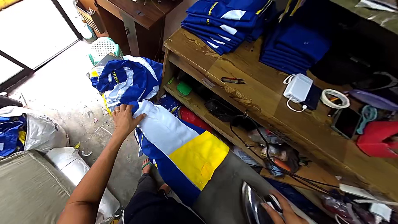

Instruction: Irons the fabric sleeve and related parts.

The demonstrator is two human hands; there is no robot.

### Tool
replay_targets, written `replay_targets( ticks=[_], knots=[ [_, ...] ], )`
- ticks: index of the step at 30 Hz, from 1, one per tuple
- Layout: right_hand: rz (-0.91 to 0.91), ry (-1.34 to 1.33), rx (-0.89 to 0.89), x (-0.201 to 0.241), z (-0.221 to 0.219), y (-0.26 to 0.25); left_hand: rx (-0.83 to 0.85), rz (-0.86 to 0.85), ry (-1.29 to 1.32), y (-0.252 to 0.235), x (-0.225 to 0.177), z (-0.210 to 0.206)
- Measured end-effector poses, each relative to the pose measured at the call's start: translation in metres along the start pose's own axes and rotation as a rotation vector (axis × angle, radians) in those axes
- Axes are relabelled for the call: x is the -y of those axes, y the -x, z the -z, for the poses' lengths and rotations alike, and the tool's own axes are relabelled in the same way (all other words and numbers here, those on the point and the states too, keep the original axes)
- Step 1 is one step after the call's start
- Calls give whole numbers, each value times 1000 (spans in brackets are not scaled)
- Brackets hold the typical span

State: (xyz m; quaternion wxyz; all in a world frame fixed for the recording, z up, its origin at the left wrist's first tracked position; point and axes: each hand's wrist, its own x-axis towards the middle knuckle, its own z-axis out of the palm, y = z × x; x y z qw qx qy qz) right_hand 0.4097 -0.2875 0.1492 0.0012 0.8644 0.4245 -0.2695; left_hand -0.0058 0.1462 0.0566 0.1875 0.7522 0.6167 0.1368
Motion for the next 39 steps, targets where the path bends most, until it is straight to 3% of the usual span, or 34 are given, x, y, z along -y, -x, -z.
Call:
replay_targets(
  ticks=[4, 7, 10, 13, 19, 25, 29, 33, 39],
  knots=[
    [302, -8, -98, 109, 10, -50, 227, -57, 69, -38, -9, -3],
    [454, -4, -11, 211, 9, -93, 333, -131, 141, -60, -12, -9],
    [528, 12, 104, 298, -2, -139, 424, -152, 139, -78, -13, -7],
    [537, 9, 83, 347, -11, -166, 542, -157, -21, -102, -19, 5],
    [638, 228, 98, 393, -14, -179, 597, -269, 48, -125, -1, 8],
    [615, 270, 68, 425, -16, -194, 792, -350, 69, -133, 9, 7],
    [631, 322, 113, 437, -16, -187, 721, -344, 9, -137, 10, 8],
    [655, 324, 64, 458, -23, -191, 753, -383, 18, -147, 3, 6],
    [846, 384, 265, 429, -53, -128, 797, -360, 158, -148, 12, 7]
  ],
)
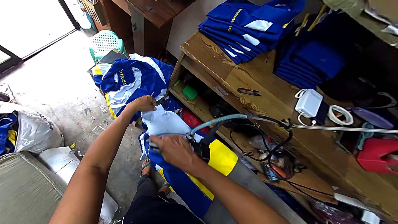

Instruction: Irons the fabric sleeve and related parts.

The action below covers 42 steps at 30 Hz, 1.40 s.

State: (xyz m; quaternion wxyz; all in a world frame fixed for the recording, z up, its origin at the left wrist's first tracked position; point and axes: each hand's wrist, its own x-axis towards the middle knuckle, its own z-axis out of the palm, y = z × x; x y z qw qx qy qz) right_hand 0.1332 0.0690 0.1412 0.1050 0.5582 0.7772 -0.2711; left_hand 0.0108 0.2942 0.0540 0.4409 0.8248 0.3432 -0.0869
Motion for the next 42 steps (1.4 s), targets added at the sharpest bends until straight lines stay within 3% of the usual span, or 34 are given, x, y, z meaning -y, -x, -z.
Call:
replay_targets(
  ticks=[3, 7, 12, 17, 20, 25, 28, 30, 33, 36, 39, 42],
  knots=[
    [107, 27, -41, 0, -22, 36, 11, 11, -1, 3, 1, 1],
    [-116, -75, -14, -15, 6, 52, 33, 19, -32, 7, -4, 6],
    [-309, -113, -150, -42, 32, 14, 32, 41, -95, 5, -9, 8],
    [-204, -35, -153, -45, 27, -22, 15, 124, -134, 2, -5, 1],
    [-86, 2, -55, -16, 4, 2, -23, 164, -147, 4, -10, -1],
    [115, 70, -130, -3, -47, 73, -81, 188, -170, 16, -21, -6],
    [-11, -100, 10, -25, -32, 94, -131, 185, -235, 23, -27, -2],
    [-136, -204, -2, -40, -18, 103, -232, 210, -291, 26, -32, -2],
    [-286, -265, -131, -58, -6, 100, -585, 149, -369, 26, -30, -29],
    [-353, -236, -213, -78, 0, 70, -810, -85, -355, 29, -32, -76],
    [-345, -208, -268, -93, 1, 39, -652, -171, -274, 22, -3, -117],
    [-283, -135, -190, -74, 1, 32, -581, -168, -311, 12, 23, -120]
  ],
)
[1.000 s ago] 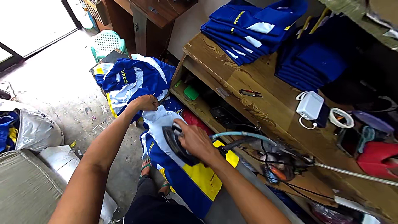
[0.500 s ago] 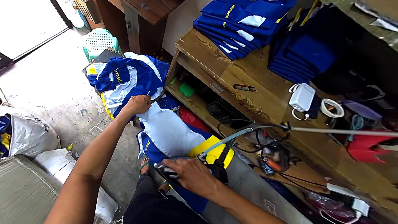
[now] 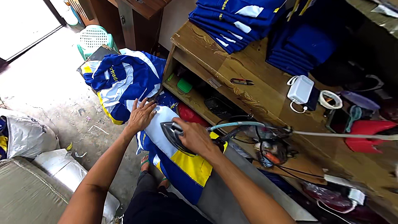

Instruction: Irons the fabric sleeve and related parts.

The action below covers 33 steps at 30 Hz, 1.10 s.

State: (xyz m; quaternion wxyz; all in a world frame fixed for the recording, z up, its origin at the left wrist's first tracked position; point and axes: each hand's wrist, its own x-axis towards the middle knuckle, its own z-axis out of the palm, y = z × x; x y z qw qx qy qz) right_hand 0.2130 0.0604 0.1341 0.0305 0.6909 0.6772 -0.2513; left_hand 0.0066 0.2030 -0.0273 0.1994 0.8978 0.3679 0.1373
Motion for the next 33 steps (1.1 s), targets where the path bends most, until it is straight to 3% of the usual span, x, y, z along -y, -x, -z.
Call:
replay_targets(
  ticks=[5, 9, 13, 17, 19, 21, 28, 31, 33],
  knots=[
    [214, 148, 62, 35, -39, 57, -6, -8, -36, -7, 2, 1],
    [355, 150, 33, 19, -60, 102, -4, 1, -61, -7, 1, 0],
    [87, -32, 217, -26, -42, 141, 9, 11, -98, -8, -1, 3],
    [-175, -150, -60, -98, -60, 208, -157, 74, -100, 4, -23, 5],
    [-327, -181, -169, -134, -74, 238, -259, 93, -57, 14, -50, 6],
    [-462, -205, -228, -167, -87, 267, -239, 123, 7, 29, -91, 1],
    [-687, -205, -380, -242, -125, 348, 331, 89, 116, 99, -268, -51],
    [-666, -191, -417, -258, -131, 368, 501, 111, 21, 114, -309, -76],
    [-589, -103, -503, -260, -129, 372, 459, 82, -40, 117, -314, -91]
  ],
)
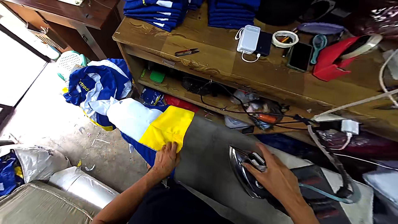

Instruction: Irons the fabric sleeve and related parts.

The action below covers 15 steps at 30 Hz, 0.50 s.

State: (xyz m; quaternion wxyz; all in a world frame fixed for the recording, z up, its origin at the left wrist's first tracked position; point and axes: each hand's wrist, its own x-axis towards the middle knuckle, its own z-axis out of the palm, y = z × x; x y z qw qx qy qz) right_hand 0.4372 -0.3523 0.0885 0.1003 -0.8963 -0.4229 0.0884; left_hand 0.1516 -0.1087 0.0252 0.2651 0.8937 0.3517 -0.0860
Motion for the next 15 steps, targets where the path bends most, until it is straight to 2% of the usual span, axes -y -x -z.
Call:
replay_targets(
  ticks=[2, 4, 5, 6, 8, 9, 10, 13, 14, 15],
  knots=[
    [152, -35, -144, 11, 2, -6, 5, 0, 50, -5, 2, 3],
    [211, -199, -149, 41, -6, -13, 17, -7, 217, -3, 11, 13],
    [185, -310, -58, 59, -17, -19, -24, -26, 323, -1, 15, 18],
    [129, -449, 111, 81, -28, -27, -76, -54, 415, 2, 17, 23],
    [-32, -772, 553, 133, -55, -49, -174, -109, 544, 10, 17, 31],
    [-94, -910, 677, 163, -70, -59, -210, -129, 589, 13, 17, 36],
    [-123, -990, 712, 192, -84, -67, -240, -146, 621, 17, 17, 40],
    [10, -869, 609, 248, -115, -76, -295, -185, 662, 24, 17, 48],
    [31, -767, 640, 261, -118, -81, -307, -200, 669, 26, 17, 50],
    [4, -623, 747, 280, -104, -88, -318, -216, 678, 27, 18, 51]
  ],
)
